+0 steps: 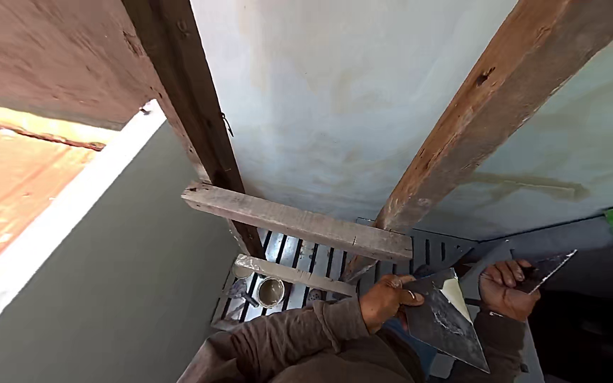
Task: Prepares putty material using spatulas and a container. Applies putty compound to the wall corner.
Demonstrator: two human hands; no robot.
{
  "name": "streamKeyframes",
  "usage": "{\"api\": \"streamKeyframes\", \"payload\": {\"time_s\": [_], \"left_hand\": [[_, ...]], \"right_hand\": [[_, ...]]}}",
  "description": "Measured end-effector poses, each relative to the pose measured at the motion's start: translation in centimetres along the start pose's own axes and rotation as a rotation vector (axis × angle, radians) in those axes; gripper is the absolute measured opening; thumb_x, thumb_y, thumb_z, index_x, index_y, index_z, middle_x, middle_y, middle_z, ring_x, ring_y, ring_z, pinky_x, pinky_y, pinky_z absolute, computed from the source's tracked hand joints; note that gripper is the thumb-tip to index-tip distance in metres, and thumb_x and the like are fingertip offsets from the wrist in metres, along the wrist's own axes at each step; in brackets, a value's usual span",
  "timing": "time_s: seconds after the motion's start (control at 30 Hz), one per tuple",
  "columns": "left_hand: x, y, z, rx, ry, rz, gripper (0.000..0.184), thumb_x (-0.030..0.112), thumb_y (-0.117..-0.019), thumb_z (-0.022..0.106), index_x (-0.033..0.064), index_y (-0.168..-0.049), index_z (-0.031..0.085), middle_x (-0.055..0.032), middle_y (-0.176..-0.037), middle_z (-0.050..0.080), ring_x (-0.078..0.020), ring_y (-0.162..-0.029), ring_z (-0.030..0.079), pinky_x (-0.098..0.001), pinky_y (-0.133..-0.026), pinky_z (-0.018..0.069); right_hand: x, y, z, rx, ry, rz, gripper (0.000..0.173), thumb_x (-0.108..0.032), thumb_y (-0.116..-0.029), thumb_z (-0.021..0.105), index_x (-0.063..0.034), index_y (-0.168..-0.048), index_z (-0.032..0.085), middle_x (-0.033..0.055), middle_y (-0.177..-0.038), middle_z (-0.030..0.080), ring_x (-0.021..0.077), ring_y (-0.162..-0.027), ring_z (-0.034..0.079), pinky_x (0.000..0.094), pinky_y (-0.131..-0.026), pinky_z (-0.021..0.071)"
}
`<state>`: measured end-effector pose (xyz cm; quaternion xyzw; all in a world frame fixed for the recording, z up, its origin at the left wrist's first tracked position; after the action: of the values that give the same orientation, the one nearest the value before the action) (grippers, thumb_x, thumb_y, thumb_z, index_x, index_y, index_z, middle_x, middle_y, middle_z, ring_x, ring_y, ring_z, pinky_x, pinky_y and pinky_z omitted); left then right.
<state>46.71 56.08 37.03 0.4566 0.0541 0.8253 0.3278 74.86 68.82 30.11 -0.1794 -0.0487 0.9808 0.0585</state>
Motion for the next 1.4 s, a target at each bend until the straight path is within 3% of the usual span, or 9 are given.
{"api": "streamKeyframes", "payload": {"time_s": [0.07, 0.23, 0.43, 0.93, 1.17, 1.2, 1.27, 1.33, 1.4], "left_hand": [[0.4, 0.6, 0.0, -0.029, -0.015, 0.038, 0.031, 0.008, -0.1025, 0.052, 0.0035, -0.133, 0.056, -0.0077, -0.097, 0.073, -0.0141, -0.071, 0.07, -0.0298, -0.061, 0.0593], [2.5, -0.1, 0.1, -0.191, 0.004, 0.143, 0.029, 0.009, -0.1008, 0.057, 0.0, -0.129, 0.056, -0.0157, -0.1, 0.074, -0.0231, -0.073, 0.074, -0.0377, -0.062, 0.0641], [3.4, -1.4, 2.0, -0.305, -0.032, 0.123, 0.026, 0.011, -0.1021, 0.057, -0.0014, -0.125, 0.056, -0.0142, -0.096, 0.073, -0.0196, -0.071, 0.073, -0.0327, -0.059, 0.0626], [2.7, -5.2, 4.0, -0.369, 0.053, -0.134, 0.021, 0.007, -0.1029, 0.049, -0.0025, -0.119, 0.059, -0.0152, -0.094, 0.072, -0.0198, -0.071, 0.073, -0.0327, -0.06, 0.0624], [4.4, -7.5, 4.7, -0.338, 0.189, -0.201, 0.022, 0.007, -0.1064, 0.042, -0.0029, -0.117, 0.059, -0.0178, -0.091, 0.072, -0.0215, -0.067, 0.073, -0.0318, -0.056, 0.0619], [4.8, -7.8, 4.6, -0.312, 0.209, -0.205, 0.022, 0.007, -0.1069, 0.042, -0.0032, -0.118, 0.058, -0.0179, -0.091, 0.072, -0.0214, -0.067, 0.072, -0.0314, -0.056, 0.0617], [5.6, -8.3, 4.3, -0.246, 0.24, -0.194, 0.023, 0.007, -0.1077, 0.041, -0.0037, -0.118, 0.058, -0.0177, -0.089, 0.072, -0.0211, -0.065, 0.072, -0.0307, -0.055, 0.0613], [6.0, -8.6, 3.4, -0.222, 0.277, -0.15, 0.025, 0.008, -0.1076, 0.04, -0.0047, -0.121, 0.057, -0.0189, -0.09, 0.071, -0.0216, -0.065, 0.072, -0.0316, -0.056, 0.0616], [6.5, -9.1, 2.7, -0.248, 0.301, -0.092, 0.026, 0.01, -0.1066, 0.043, -0.0043, -0.123, 0.057, -0.0203, -0.093, 0.071, -0.023, -0.067, 0.072, -0.0331, -0.058, 0.0622]], "right_hand": [[1.2, 0.2, 0.9, -0.074, -0.067, 0.05, 0.029, -0.03, -0.1044, 0.051, -0.0093, -0.096, 0.069, -0.0029, -0.068, 0.063, 0.0062, -0.054, 0.058, 0.0204, -0.053, 0.0501], [2.9, -1.9, 4.6, -0.197, -0.156, 0.014, 0.024, -0.035, -0.1011, 0.057, -0.0121, -0.098, 0.066, -0.0039, -0.068, 0.061, 0.0072, -0.053, 0.056, 0.0222, -0.051, 0.0482], [3.3, -1.6, 7.6, -0.339, -0.092, 0.005, 0.023, -0.038, -0.0949, 0.066, -0.0162, -0.103, 0.063, -0.0052, -0.065, 0.056, 0.0071, -0.051, 0.054, 0.0227, -0.049, 0.046], [5.8, -2.5, 7.2, -0.266, 0.128, -0.125, 0.021, -0.039, -0.0962, 0.065, -0.0184, -0.1, 0.06, -0.0074, -0.058, 0.049, 0.0015, -0.041, 0.044, 0.0163, -0.041, 0.0373], [5.4, -3.7, 0.3, -0.428, 0.11, 0.079, 0.029, -0.037, -0.1048, 0.052, -0.0128, -0.099, 0.067, -0.0034, -0.062, 0.063, 0.0039, -0.048, 0.06, 0.0179, -0.048, 0.0496], [4.8, -3.4, -1.6, -0.374, 0.201, 0.107, 0.035, -0.038, -0.1087, 0.044, -0.0124, -0.101, 0.067, -0.0028, -0.067, 0.066, 0.0045, -0.053, 0.063, 0.0188, -0.05, 0.0524], [1.7, -1.2, -1.9, 0.092, 0.815, 0.123, 0.041, -0.028, -0.1116, 0.034, -0.0115, -0.091, 0.065, -0.0051, -0.071, 0.064, 0.0001, -0.059, 0.06, 0.0168, -0.057, 0.0524], [-1.9, 1.5, -2.1, 0.382, 1.322, 0.183, 0.038, -0.024, -0.1096, 0.042, -0.0013, -0.105, 0.072, 0.0038, -0.091, 0.072, 0.006, -0.085, 0.067, 0.0277, -0.085, 0.0563], [-5.1, 3.3, -4.5, 0.564, 1.396, 0.048, 0.042, -0.028, -0.1107, 0.042, 0.0043, -0.114, 0.069, 0.0122, -0.099, 0.073, 0.0138, -0.091, 0.07, 0.0352, -0.087, 0.0587]]}}
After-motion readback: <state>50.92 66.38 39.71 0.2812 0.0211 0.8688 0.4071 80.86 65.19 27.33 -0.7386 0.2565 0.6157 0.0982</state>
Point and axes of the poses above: each hand's wrist, its own y-axis away from the middle knuckle, its own z-axis out of the palm, x = y × z, the point moved 3 cm from there along -y, towards the middle knuckle
